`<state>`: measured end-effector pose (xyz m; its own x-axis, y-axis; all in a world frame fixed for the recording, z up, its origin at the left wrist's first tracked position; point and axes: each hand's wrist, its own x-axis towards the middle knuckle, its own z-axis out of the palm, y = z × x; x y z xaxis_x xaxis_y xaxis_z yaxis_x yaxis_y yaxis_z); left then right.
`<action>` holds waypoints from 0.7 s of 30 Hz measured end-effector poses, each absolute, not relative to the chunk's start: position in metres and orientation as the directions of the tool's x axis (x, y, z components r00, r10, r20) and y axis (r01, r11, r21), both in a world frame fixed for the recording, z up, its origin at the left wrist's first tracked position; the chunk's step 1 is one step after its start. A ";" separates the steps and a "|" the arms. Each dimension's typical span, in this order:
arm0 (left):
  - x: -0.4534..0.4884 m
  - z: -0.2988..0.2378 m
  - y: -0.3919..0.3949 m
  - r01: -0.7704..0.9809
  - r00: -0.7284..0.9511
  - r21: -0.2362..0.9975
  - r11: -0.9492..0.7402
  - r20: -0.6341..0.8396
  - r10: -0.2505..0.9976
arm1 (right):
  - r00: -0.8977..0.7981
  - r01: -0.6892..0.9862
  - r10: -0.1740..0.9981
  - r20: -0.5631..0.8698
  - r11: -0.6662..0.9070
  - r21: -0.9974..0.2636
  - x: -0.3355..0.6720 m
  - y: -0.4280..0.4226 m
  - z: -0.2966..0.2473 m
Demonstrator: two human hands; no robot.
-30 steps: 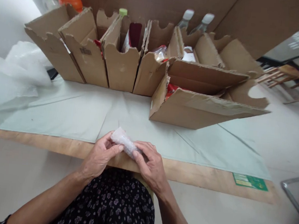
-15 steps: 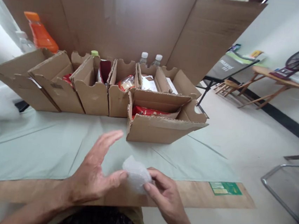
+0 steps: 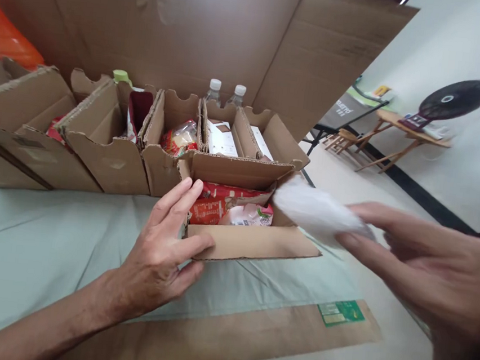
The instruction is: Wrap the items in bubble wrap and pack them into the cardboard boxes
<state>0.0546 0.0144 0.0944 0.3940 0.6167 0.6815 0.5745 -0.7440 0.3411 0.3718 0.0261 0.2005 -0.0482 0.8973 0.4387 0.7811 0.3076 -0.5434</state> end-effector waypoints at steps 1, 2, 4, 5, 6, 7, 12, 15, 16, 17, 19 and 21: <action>0.055 0.094 0.016 0.570 0.392 0.339 -0.748 0.688 0.610 | -0.198 0.793 0.908 0.369 0.370 -0.485 0.362 0.040 0.207; 0.055 0.093 0.017 0.568 0.388 0.337 -0.751 0.694 0.606 | -0.342 0.782 0.897 0.279 0.436 -0.445 0.350 0.053 0.210; 0.056 0.092 0.019 0.569 0.380 0.338 -0.750 0.700 0.604 | -0.528 0.758 0.844 0.093 0.517 -0.398 0.324 0.076 0.212; 0.057 0.092 0.019 0.569 0.376 0.340 -0.748 0.701 0.606 | -0.578 0.758 0.816 0.003 0.537 -0.370 0.312 0.085 0.212; 0.058 0.092 0.020 0.569 0.373 0.344 -0.747 0.701 0.607 | -0.608 0.765 0.789 -0.091 0.551 -0.334 0.299 0.093 0.211; 0.058 0.092 0.019 0.567 0.371 0.347 -0.747 0.702 0.608 | -0.622 0.773 0.762 -0.180 0.562 -0.293 0.288 0.100 0.212; 0.060 0.093 0.020 0.562 0.372 0.347 -0.751 0.704 0.604 | -0.619 0.738 0.633 -0.465 0.672 -0.066 0.234 0.122 0.224; 0.060 0.094 0.022 0.564 0.363 0.344 -0.751 0.713 0.600 | -0.628 0.674 0.590 -0.507 0.739 0.025 0.209 0.131 0.216; 0.060 0.094 0.022 0.564 0.360 0.347 -0.750 0.714 0.601 | -0.639 0.661 0.582 -0.502 0.750 0.028 0.204 0.133 0.210; 0.060 0.094 0.023 0.563 0.356 0.350 -0.749 0.715 0.602 | -0.654 0.650 0.574 -0.493 0.759 0.021 0.201 0.134 0.202; 0.059 0.093 0.023 0.562 0.352 0.358 -0.746 0.712 0.607 | -0.681 0.640 0.561 -0.471 0.768 -0.011 0.202 0.135 0.188; 0.058 0.093 0.024 0.558 0.352 0.365 -0.745 0.709 0.611 | -0.688 0.651 0.569 -0.450 0.758 -0.037 0.209 0.134 0.179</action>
<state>0.0579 0.0238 0.0930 0.3523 0.6112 0.7087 0.5579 -0.7452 0.3653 0.2088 0.1337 0.1793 -0.6882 0.5694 -0.4497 0.6514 0.7578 -0.0373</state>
